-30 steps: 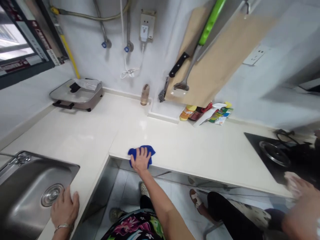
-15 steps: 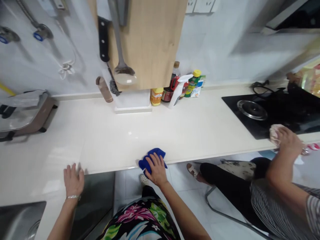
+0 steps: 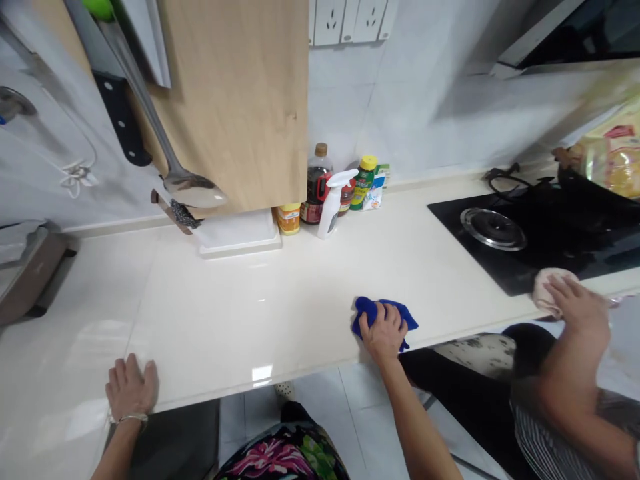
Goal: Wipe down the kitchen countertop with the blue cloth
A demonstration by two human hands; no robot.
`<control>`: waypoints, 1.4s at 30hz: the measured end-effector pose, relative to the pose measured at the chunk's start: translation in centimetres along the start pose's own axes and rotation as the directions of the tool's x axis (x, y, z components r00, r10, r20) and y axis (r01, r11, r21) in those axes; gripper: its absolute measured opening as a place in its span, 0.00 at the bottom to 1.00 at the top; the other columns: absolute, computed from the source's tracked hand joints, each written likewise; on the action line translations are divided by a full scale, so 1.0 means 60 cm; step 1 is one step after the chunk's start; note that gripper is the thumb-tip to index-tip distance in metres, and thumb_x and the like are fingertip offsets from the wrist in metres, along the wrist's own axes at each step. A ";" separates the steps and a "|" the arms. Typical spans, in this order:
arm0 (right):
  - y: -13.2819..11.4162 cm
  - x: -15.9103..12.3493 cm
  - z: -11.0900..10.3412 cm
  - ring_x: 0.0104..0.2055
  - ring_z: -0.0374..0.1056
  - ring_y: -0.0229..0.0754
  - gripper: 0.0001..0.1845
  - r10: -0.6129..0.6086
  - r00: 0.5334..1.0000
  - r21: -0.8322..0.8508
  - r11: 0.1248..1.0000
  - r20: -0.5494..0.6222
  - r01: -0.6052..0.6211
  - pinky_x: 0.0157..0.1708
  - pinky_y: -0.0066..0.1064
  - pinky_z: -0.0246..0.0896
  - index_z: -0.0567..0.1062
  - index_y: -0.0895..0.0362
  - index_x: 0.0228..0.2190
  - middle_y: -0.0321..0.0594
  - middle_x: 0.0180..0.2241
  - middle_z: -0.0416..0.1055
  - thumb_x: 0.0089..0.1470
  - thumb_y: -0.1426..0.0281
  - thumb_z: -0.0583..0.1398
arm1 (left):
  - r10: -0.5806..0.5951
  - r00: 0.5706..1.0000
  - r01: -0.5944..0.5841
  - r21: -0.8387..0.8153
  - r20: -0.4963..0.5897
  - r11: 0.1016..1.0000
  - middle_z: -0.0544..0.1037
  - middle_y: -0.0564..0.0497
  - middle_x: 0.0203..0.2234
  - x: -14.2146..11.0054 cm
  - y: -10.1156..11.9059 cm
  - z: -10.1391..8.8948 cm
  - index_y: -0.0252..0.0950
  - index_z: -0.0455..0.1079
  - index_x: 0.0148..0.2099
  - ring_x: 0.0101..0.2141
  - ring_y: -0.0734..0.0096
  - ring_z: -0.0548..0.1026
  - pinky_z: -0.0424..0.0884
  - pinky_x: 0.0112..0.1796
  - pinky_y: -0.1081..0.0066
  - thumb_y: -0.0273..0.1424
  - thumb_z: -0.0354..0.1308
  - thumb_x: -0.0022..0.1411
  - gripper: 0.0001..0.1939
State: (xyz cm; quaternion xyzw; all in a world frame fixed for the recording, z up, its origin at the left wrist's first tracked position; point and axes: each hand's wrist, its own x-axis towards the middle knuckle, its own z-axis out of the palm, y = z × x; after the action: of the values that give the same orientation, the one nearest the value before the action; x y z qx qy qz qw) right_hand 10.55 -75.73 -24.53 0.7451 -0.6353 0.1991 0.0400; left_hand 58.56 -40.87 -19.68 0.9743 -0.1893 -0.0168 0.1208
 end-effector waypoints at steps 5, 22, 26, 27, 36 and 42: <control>-0.057 0.132 0.059 0.61 0.54 0.64 0.29 0.100 0.994 -0.042 0.994 -0.040 -0.102 0.57 0.62 0.46 0.67 0.63 0.55 0.62 0.55 0.64 0.61 0.57 0.50 | 0.018 0.999 -0.017 0.049 -0.031 0.999 0.53 0.26 0.69 0.001 0.002 0.003 0.20 0.52 0.70 0.70 0.40 0.47 0.47 0.66 0.43 0.49 0.33 0.68 0.42; -0.323 0.214 0.109 0.67 0.45 0.66 0.34 -0.048 0.978 0.076 0.997 0.205 0.033 0.62 0.65 0.37 0.63 0.63 0.62 0.60 0.63 0.58 0.61 0.56 0.49 | -0.019 1.000 0.020 0.106 -0.010 0.994 0.52 0.28 0.69 0.004 0.017 -0.002 0.22 0.51 0.70 0.70 0.43 0.46 0.46 0.67 0.45 0.47 0.33 0.69 0.40; -0.398 0.131 0.079 0.69 0.42 0.65 0.34 -0.211 0.941 0.170 0.971 0.266 0.170 0.65 0.64 0.32 0.64 0.61 0.62 0.57 0.65 0.57 0.61 0.56 0.51 | -0.024 1.000 0.024 0.086 -0.001 0.996 0.51 0.28 0.70 0.002 0.022 -0.006 0.22 0.50 0.70 0.70 0.44 0.46 0.45 0.67 0.46 0.48 0.34 0.69 0.40; -0.411 0.110 0.070 0.69 0.42 0.65 0.34 -0.250 0.927 0.196 0.960 0.280 0.200 0.65 0.64 0.31 0.64 0.61 0.62 0.57 0.65 0.57 0.61 0.56 0.51 | -0.026 1.000 0.026 0.084 -0.001 0.996 0.51 0.28 0.70 0.002 0.021 -0.006 0.23 0.50 0.71 0.70 0.44 0.45 0.45 0.67 0.45 0.48 0.34 0.68 0.40; -0.396 -0.040 -0.001 0.71 0.40 0.62 0.36 -0.483 0.815 0.401 0.849 0.322 0.345 0.67 0.61 0.28 0.63 0.58 0.63 0.55 0.66 0.56 0.60 0.53 0.55 | -0.008 1.000 0.007 0.055 0.021 0.998 0.51 0.28 0.69 0.005 0.026 -0.013 0.23 0.51 0.70 0.70 0.40 0.47 0.45 0.66 0.44 0.51 0.34 0.66 0.43; -0.296 -0.125 -0.054 0.71 0.42 0.58 0.34 -0.530 0.807 0.448 0.807 0.260 0.386 0.69 0.58 0.31 0.66 0.55 0.62 0.51 0.66 0.57 0.59 0.53 0.57 | 0.040 0.999 -0.041 0.093 0.010 0.995 0.55 0.25 0.67 0.014 0.024 -0.013 0.22 0.54 0.68 0.67 0.35 0.52 0.52 0.63 0.41 0.52 0.33 0.64 0.44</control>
State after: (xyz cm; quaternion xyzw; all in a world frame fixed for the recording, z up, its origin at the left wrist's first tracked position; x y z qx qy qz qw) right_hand 26.00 -64.36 -20.73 0.8955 -0.3782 0.1551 -0.1762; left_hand 58.84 -42.31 -18.58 0.9748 -0.2099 -0.0096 0.0749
